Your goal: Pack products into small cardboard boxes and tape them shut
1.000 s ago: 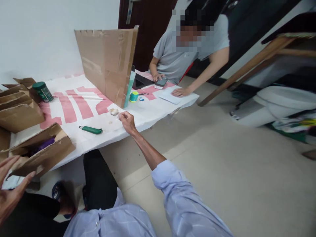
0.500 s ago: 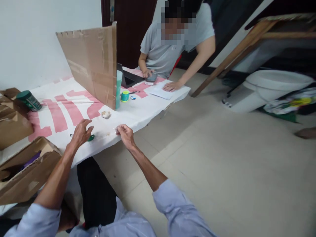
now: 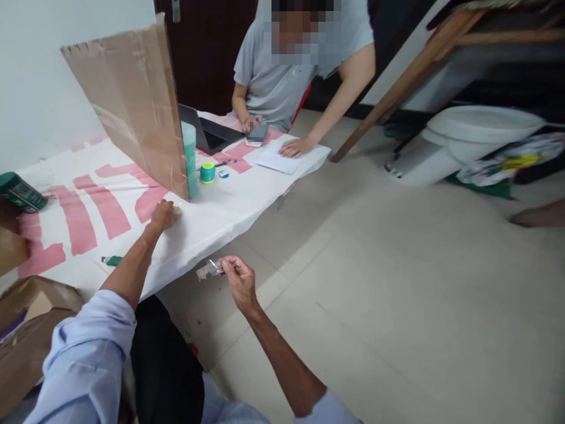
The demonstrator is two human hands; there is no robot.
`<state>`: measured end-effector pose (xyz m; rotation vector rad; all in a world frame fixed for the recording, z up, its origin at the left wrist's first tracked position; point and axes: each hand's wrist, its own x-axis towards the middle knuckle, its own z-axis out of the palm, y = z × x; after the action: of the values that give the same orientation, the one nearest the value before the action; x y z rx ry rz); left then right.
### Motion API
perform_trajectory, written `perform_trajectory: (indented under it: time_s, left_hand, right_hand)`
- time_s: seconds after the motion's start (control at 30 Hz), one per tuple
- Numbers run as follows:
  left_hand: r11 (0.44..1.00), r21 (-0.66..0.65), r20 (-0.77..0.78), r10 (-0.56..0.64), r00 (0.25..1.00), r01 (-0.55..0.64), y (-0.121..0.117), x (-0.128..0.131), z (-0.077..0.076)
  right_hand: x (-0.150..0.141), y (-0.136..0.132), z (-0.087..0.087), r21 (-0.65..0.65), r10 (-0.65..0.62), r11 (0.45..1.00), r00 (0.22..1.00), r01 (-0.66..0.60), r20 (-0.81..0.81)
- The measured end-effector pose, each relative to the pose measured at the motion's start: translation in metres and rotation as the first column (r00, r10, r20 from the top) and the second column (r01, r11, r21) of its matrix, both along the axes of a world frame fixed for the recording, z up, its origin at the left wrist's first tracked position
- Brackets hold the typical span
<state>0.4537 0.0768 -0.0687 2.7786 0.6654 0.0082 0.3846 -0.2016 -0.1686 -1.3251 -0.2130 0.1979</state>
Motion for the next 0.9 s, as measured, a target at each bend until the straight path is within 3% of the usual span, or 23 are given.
perform_trajectory:
  time_s: [0.1,0.23,0.3,0.33,0.4,0.47,0.63,0.7,0.77,0.9]
  left_hand:
    - [1.000,0.004,0.017,0.019,1.000,-0.019,-0.001,-0.002,-0.001]
    - [0.999,-0.027,0.104,0.045,0.994,-0.042,-0.006,-0.016,0.016]
    - [0.978,-0.206,0.206,0.074,0.976,-0.031,-0.016,-0.033,0.027]
    - [0.940,-0.341,0.262,0.092,0.961,0.003,-0.024,-0.044,0.033]
    - [0.794,-0.596,0.357,0.128,0.925,0.120,-0.043,-0.072,0.041]
    - [0.635,-0.742,0.402,0.164,0.901,0.215,-0.065,-0.104,0.046]
    - [0.248,-0.927,0.346,0.268,0.899,0.283,-0.105,-0.176,0.052]
    - [0.171,-0.938,0.340,0.287,0.896,0.302,-0.110,-0.201,0.055]
    - [0.187,-0.927,0.369,0.282,0.886,0.326,-0.112,-0.224,0.060]
    - [0.351,-0.860,0.462,0.227,0.857,0.371,-0.117,-0.266,0.071]
  right_hand:
    - [0.006,-0.001,0.003,0.007,-0.025,1.000,1.000,0.025,0.000]
    - [0.016,-0.005,0.019,0.016,-0.040,0.999,0.998,0.039,0.045]
    - [0.021,-0.009,0.034,0.016,-0.054,0.998,0.995,0.053,0.080]
    - [0.024,-0.012,0.043,0.014,-0.062,0.998,0.993,0.060,0.101]
    - [0.027,-0.018,0.063,0.011,-0.072,0.997,0.986,0.071,0.148]
    - [0.027,-0.023,0.085,0.006,-0.056,0.998,0.978,0.056,0.200]
    - [0.010,-0.032,0.136,-0.043,0.070,0.997,0.935,-0.059,0.347]
    - [-0.002,-0.033,0.152,-0.093,0.135,0.990,0.906,-0.107,0.402]
    - [-0.017,-0.031,0.166,-0.150,0.200,0.978,0.869,-0.147,0.452]
    - [-0.046,-0.021,0.190,-0.226,0.307,0.950,0.783,-0.216,0.541]
